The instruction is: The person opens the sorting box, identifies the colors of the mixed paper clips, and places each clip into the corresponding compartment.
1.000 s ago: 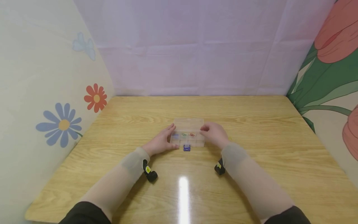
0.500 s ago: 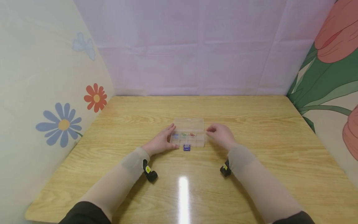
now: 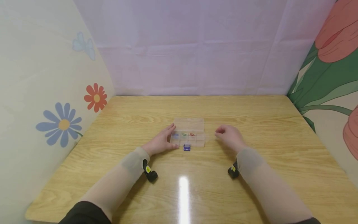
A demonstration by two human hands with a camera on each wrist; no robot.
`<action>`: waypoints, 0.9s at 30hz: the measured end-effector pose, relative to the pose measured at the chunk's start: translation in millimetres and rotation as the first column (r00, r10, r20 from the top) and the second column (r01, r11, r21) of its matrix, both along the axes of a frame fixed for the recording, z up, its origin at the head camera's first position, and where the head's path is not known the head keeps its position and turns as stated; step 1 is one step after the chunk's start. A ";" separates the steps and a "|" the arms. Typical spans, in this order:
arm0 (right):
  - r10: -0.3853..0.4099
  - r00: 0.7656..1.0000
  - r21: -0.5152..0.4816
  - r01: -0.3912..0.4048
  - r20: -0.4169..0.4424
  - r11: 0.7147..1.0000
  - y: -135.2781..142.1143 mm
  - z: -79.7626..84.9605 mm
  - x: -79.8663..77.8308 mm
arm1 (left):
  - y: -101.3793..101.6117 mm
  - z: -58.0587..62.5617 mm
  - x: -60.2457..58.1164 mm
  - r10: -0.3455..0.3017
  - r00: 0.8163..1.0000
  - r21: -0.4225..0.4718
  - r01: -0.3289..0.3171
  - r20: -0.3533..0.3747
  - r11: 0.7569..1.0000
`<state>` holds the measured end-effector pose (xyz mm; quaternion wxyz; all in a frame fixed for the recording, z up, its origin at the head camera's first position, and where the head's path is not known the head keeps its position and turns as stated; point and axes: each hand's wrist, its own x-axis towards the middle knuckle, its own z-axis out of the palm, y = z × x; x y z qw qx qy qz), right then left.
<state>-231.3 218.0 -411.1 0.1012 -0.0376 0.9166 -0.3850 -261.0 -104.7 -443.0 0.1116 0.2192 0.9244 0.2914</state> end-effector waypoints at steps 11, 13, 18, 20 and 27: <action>-0.014 0.999 0.017 0.015 -0.035 1.000 23.1 -5.2 3.2 | -0.4 -1.3 -1.2 0.002 1.000 0.004 -0.002 0.004 1.000; -0.005 0.998 0.040 0.008 -0.055 0.999 26.3 -5.3 4.2 | -0.5 -1.1 -1.2 0.001 1.000 0.004 -0.002 0.005 1.000; 0.018 0.997 0.088 -0.012 -0.072 0.996 32.8 -5.8 5.4 | -0.5 -0.3 -0.4 0.002 1.000 0.007 -0.002 0.009 1.000; 0.015 0.999 0.084 -0.011 -0.052 0.996 34.5 -6.2 5.3 | -0.4 -0.5 -0.4 0.003 1.000 0.010 -0.003 0.011 1.000; 0.043 0.999 0.103 -0.044 0.008 0.994 36.7 -7.0 4.8 | -0.4 -1.7 -0.5 0.006 1.000 0.009 -0.006 0.010 1.000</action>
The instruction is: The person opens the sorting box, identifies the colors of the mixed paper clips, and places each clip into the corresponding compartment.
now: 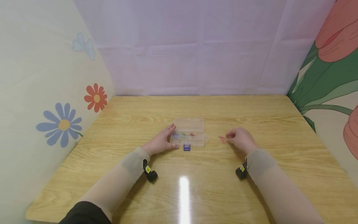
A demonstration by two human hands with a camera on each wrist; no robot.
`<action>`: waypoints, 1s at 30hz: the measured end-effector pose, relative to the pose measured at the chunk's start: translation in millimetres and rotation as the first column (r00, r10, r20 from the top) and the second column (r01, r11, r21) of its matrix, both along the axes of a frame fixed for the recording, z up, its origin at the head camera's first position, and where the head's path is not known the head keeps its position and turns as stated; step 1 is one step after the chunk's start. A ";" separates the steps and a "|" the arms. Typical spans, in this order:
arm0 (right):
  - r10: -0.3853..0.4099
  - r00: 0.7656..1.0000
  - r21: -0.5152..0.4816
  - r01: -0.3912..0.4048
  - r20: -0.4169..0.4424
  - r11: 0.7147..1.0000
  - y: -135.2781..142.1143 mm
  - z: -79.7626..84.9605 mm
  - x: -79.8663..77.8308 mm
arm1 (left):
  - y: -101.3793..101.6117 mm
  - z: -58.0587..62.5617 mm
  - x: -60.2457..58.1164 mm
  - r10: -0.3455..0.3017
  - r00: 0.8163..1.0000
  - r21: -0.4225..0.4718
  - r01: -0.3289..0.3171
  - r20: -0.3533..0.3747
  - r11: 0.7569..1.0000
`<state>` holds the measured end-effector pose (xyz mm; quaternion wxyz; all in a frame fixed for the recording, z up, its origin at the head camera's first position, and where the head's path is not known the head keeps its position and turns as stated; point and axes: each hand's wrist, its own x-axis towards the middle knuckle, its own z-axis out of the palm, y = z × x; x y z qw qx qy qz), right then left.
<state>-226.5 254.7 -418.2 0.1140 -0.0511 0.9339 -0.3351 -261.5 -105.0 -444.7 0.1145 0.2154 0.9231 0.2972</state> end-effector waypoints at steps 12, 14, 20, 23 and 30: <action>-0.002 0.998 0.054 -0.001 0.058 0.999 0.4 0.0 -1.8 | 0.4 0.3 0.1 -0.005 1.000 0.011 0.005 0.000 1.000; -0.004 0.998 0.065 0.000 0.067 0.998 -0.3 0.7 -2.0 | 0.6 0.2 0.2 -0.005 1.000 0.010 0.005 -0.003 1.000; -0.016 0.995 0.077 0.008 0.098 0.997 -1.7 2.3 -2.3 | 0.7 -0.6 -0.2 -0.002 1.000 0.012 0.002 -0.005 1.000; -0.013 0.996 0.078 0.006 0.087 0.997 -2.1 2.8 -1.8 | 0.5 -0.6 -0.6 -0.002 1.000 0.014 0.002 -0.002 1.000; -0.010 0.998 -0.009 0.010 0.061 1.000 -5.4 11.7 4.4 | -0.1 0.4 -0.2 -0.002 1.000 0.018 0.002 0.002 1.000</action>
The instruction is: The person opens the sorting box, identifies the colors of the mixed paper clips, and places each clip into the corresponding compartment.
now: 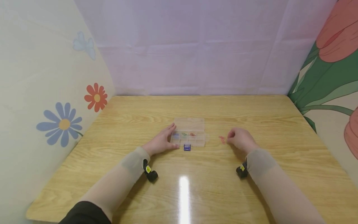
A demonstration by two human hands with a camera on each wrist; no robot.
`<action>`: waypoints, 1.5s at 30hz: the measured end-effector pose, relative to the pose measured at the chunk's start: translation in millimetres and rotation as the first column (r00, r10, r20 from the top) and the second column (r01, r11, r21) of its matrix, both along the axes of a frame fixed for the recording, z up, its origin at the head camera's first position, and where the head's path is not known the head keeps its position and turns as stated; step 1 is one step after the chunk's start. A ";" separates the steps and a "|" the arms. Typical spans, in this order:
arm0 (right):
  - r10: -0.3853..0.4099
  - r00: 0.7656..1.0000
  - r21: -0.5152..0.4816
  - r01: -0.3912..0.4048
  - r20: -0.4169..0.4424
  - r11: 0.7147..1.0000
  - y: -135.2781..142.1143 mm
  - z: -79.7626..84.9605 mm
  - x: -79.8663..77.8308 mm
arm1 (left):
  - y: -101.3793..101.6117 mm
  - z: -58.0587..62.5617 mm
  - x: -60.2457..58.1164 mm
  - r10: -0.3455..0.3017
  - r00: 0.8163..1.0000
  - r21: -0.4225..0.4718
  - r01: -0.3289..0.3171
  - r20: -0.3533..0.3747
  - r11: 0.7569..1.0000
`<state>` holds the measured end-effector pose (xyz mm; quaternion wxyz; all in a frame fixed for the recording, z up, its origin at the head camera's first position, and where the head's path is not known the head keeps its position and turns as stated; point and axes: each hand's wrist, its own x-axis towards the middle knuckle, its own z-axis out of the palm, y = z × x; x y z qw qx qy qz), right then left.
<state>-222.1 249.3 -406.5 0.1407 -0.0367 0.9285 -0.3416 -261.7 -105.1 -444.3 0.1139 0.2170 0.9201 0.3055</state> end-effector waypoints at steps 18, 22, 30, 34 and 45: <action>0.022 0.999 -0.030 -0.024 -0.049 0.999 -58.5 12.6 -21.0 | 0.0 2.7 2.1 -0.004 1.000 -0.004 0.004 -0.004 1.000; 0.042 0.996 -0.031 -0.045 -0.080 0.999 -72.1 12.2 -24.3 | 0.4 3.5 2.7 0.000 1.000 -0.012 0.000 -0.003 1.000; 0.039 0.997 -0.059 -0.043 -0.066 0.997 -87.4 9.7 -28.3 | 0.9 4.0 2.8 0.003 1.000 -0.009 -0.003 0.001 1.000; 0.024 0.998 -0.067 -0.028 -0.052 0.997 -91.7 10.1 -28.4 | 0.6 3.2 2.2 0.002 1.000 -0.008 -0.002 0.001 1.000; 0.025 0.998 -0.046 -0.028 -0.063 0.999 -97.2 9.0 -30.7 | 0.2 1.9 1.0 -0.001 1.000 -0.005 0.001 0.002 1.000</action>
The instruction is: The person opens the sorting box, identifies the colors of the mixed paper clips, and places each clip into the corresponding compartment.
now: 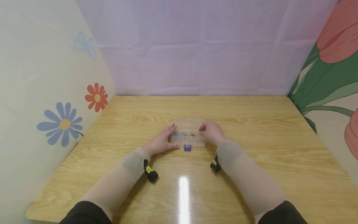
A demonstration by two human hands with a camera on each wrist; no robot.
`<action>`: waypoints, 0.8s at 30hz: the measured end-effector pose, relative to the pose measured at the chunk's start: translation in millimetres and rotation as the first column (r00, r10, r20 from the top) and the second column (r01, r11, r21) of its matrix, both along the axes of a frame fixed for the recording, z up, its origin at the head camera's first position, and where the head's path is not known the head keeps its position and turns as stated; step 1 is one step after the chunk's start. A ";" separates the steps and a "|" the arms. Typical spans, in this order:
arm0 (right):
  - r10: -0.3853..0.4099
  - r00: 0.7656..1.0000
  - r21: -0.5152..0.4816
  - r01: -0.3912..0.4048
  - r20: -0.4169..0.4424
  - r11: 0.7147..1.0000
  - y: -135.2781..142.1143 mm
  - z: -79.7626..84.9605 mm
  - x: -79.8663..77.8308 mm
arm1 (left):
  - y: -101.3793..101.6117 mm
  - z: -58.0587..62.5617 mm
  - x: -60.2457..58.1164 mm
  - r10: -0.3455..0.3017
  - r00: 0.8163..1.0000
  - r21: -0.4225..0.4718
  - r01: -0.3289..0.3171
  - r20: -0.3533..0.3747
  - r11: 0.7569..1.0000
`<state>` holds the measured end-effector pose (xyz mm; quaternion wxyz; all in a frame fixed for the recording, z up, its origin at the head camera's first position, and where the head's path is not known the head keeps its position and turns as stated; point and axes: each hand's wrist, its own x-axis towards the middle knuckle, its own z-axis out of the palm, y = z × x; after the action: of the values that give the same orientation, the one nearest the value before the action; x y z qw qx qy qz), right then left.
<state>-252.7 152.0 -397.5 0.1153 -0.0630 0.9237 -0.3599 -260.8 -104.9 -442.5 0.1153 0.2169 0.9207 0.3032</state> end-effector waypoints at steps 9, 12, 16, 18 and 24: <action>-0.003 1.000 -0.015 0.003 0.007 1.000 0.6 -2.4 0.2 | -0.4 -2.5 -2.1 -0.008 1.000 0.011 0.008 -0.010 1.000; -0.005 1.000 -0.024 0.005 0.005 1.000 1.1 -2.9 0.2 | -0.8 -2.9 -2.1 -0.010 1.000 0.008 0.010 -0.014 1.000; -0.013 1.000 -0.038 0.013 0.005 0.999 3.3 -4.0 0.4 | -0.9 -2.3 -0.9 -0.007 1.000 0.003 0.007 -0.015 1.000; -0.013 1.000 -0.039 0.013 -0.003 0.999 5.3 -5.0 0.4 | -0.9 -1.9 -0.6 -0.004 1.000 0.001 0.004 -0.015 1.000; -0.033 0.999 -0.056 0.032 -0.019 0.998 13.8 -5.3 1.6 | -1.0 -2.0 -0.6 -0.002 1.000 -0.001 0.002 -0.020 1.000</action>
<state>-251.1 165.9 -402.8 0.0985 -0.0548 0.9153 -0.3867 -261.3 -105.9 -444.5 0.1064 0.2208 0.9217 0.3006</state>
